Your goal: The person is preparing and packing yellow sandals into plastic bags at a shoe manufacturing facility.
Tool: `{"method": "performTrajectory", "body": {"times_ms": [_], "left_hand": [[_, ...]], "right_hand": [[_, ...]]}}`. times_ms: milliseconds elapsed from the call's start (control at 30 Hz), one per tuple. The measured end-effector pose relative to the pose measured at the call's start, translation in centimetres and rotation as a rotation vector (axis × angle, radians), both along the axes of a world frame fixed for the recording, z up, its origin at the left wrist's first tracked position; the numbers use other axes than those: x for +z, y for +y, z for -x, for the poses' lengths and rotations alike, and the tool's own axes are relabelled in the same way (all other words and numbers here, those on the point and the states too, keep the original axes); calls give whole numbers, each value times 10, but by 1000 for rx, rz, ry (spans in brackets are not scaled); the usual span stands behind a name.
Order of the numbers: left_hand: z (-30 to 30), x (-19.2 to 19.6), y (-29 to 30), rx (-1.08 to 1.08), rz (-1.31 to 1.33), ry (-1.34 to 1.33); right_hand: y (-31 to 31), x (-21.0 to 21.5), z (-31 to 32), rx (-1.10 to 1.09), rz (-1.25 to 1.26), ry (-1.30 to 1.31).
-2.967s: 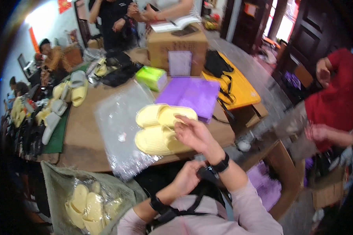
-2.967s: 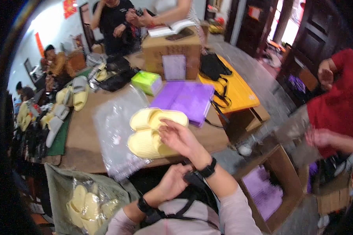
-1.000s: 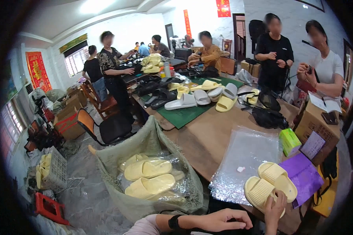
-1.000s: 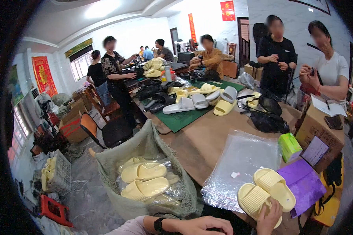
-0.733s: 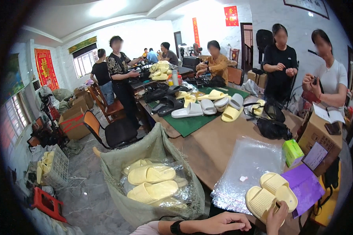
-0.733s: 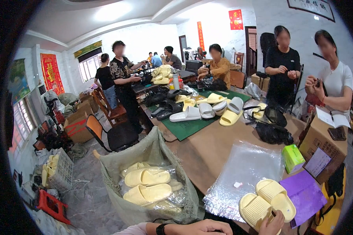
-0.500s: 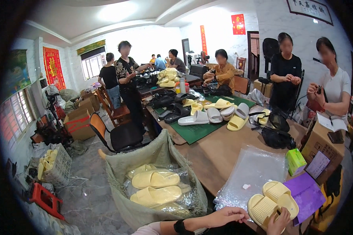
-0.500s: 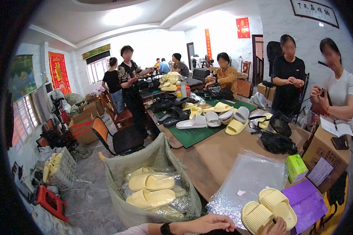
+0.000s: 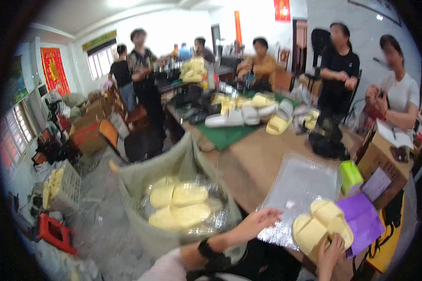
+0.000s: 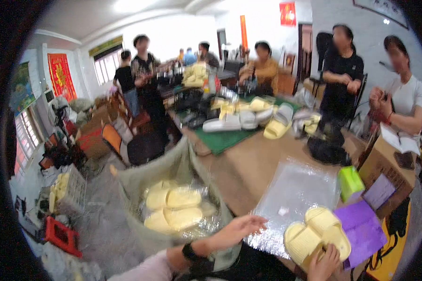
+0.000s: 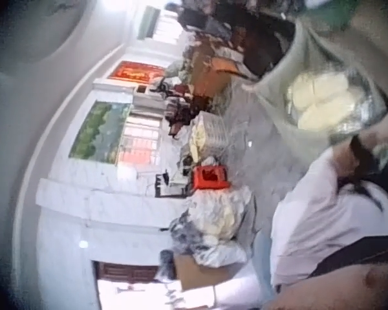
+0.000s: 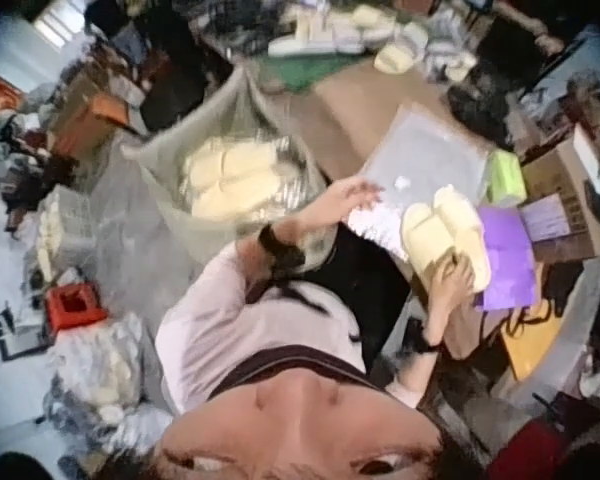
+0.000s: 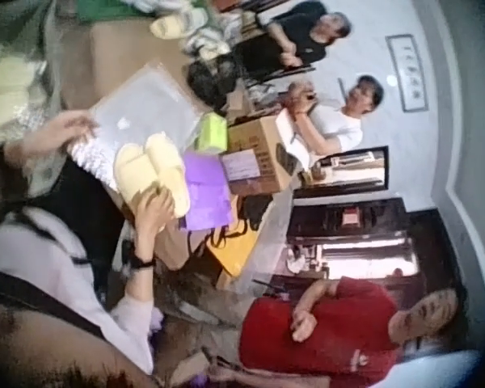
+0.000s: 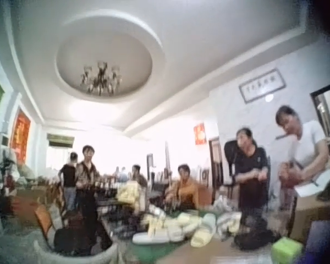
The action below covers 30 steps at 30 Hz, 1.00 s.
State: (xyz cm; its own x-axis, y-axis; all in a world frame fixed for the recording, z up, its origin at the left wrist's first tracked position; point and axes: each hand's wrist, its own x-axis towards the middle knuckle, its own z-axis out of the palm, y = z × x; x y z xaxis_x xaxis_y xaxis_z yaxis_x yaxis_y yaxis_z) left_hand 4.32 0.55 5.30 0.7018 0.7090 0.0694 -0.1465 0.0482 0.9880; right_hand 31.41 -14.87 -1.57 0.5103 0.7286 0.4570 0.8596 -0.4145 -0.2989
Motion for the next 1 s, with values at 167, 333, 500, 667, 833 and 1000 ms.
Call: {"method": "performTrajectory", "body": {"times_ms": [167,333,500,667,833,1000], "left_hand": [[11,-46,4,110,4,-108],[-26,-83,-9,62,-940,439],[-43,-117,-8,-66,-1225,752],[-47,-131,-12,-26,-1268,712],[-45,-134,-11,-50,-1292,725],[-43,-123,-12,-59,-1226,744]], "right_hand": [[-9,-6,-4,104,49,-155],[7,-9,-1,64,105,-48],[29,-20,-4,41,-17,-12],[32,-32,-13,6,-108,-38],[19,-22,-4,86,-114,-94],[-13,14,23,210,-80,44]]}}
